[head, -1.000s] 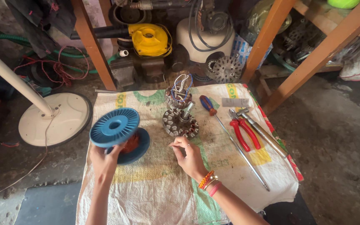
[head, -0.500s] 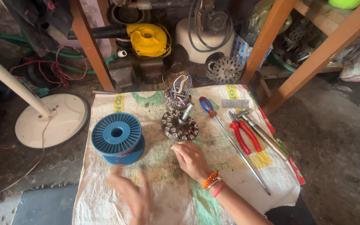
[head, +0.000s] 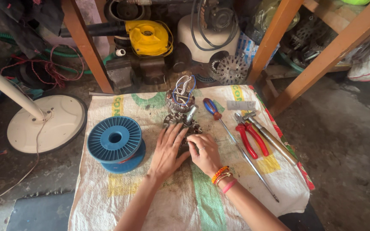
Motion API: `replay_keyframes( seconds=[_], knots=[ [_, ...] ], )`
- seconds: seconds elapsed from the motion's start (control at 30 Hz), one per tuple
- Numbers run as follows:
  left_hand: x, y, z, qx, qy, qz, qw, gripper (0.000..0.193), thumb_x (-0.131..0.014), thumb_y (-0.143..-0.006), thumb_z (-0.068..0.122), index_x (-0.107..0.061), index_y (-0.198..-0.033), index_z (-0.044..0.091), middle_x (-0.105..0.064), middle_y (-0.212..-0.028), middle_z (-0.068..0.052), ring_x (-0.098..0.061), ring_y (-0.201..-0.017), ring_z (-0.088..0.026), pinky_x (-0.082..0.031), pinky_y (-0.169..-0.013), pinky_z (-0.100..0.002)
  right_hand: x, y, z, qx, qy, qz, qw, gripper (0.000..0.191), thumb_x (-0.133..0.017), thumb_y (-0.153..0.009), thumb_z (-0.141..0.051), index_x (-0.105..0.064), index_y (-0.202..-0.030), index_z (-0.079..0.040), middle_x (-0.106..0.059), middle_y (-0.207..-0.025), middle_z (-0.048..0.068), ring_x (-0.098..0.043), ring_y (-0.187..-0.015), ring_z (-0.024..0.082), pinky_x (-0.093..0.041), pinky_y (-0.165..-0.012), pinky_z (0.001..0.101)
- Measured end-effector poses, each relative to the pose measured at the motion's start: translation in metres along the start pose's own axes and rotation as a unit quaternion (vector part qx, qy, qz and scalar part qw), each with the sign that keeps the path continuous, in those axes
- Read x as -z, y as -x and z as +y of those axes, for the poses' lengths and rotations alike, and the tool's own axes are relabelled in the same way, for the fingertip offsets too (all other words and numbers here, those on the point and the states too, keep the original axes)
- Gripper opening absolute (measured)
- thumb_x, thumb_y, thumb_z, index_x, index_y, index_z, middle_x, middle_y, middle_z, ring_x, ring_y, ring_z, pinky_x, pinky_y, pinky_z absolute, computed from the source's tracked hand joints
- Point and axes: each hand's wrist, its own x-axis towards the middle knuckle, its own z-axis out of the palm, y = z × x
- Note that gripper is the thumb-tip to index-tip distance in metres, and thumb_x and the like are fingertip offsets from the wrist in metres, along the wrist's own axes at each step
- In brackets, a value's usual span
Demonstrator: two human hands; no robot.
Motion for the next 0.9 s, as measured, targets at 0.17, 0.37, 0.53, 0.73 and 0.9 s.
replay_keyframes(
  seconds=[0.17, 0.37, 0.53, 0.73, 0.9],
  knots=[
    [0.006, 0.0, -0.007, -0.024, 0.026, 0.034, 0.999, 0.044, -0.073, -0.088, 0.025, -0.065, -0.127, 0.009, -0.059, -0.145, -0.013, -0.052, -0.136, -0.034, -0.033, -0.12, -0.048, 0.0, -0.008, 0.005, -0.05, -0.031, -0.013, 0.998, 0.034, -0.073, -0.083, 0.001, -0.063, -0.115, -0.005, -0.075, -0.1, 0.006, -0.069, -0.091, 0.027, -0.052, -0.081, 0.0403],
    [0.009, 0.01, -0.015, 0.041, 0.086, 0.068, 0.993, 0.045, -0.078, -0.08, 0.015, -0.07, -0.124, 0.009, -0.06, -0.143, -0.014, -0.055, -0.133, -0.035, -0.038, -0.117, -0.049, -0.003, -0.011, 0.004, -0.06, -0.033, 0.01, 0.998, 0.026, -0.076, -0.084, -0.001, -0.067, -0.107, -0.007, -0.074, -0.106, 0.009, -0.069, -0.095, 0.029, -0.053, -0.085, 0.0388],
    [0.007, 0.014, -0.018, 0.094, 0.1, 0.077, 0.987, 0.046, -0.076, -0.08, 0.008, -0.071, -0.126, 0.009, -0.062, -0.143, -0.012, -0.055, -0.134, -0.033, -0.039, -0.116, -0.049, -0.008, -0.005, -0.001, -0.085, -0.073, 0.021, 0.994, 0.025, -0.075, -0.087, -0.002, -0.066, -0.11, -0.006, -0.073, -0.11, 0.008, -0.068, -0.103, 0.028, -0.052, -0.091, 0.0386],
    [0.011, 0.011, -0.006, 0.077, 0.046, 0.069, 0.994, 0.046, -0.076, -0.08, 0.009, -0.069, -0.125, 0.011, -0.064, -0.126, -0.009, -0.061, -0.115, -0.032, -0.05, -0.099, -0.046, -0.011, -0.003, -0.007, -0.09, -0.071, 0.027, 0.993, 0.028, -0.075, -0.089, -0.003, -0.063, -0.114, -0.004, -0.075, -0.106, 0.004, -0.067, -0.103, 0.026, -0.048, -0.095, 0.0416],
    [0.019, 0.007, 0.002, 0.06, 0.043, 0.068, 0.995, 0.048, -0.077, -0.08, 0.012, -0.068, -0.127, 0.015, -0.06, -0.121, -0.011, -0.059, -0.108, -0.033, -0.051, -0.092, -0.046, -0.008, 0.0, -0.011, -0.074, -0.073, 0.018, 0.994, 0.03, -0.076, -0.086, -0.003, -0.061, -0.112, -0.008, -0.074, -0.102, 0.006, -0.066, -0.102, 0.027, -0.05, -0.092, 0.0395]
  ],
)
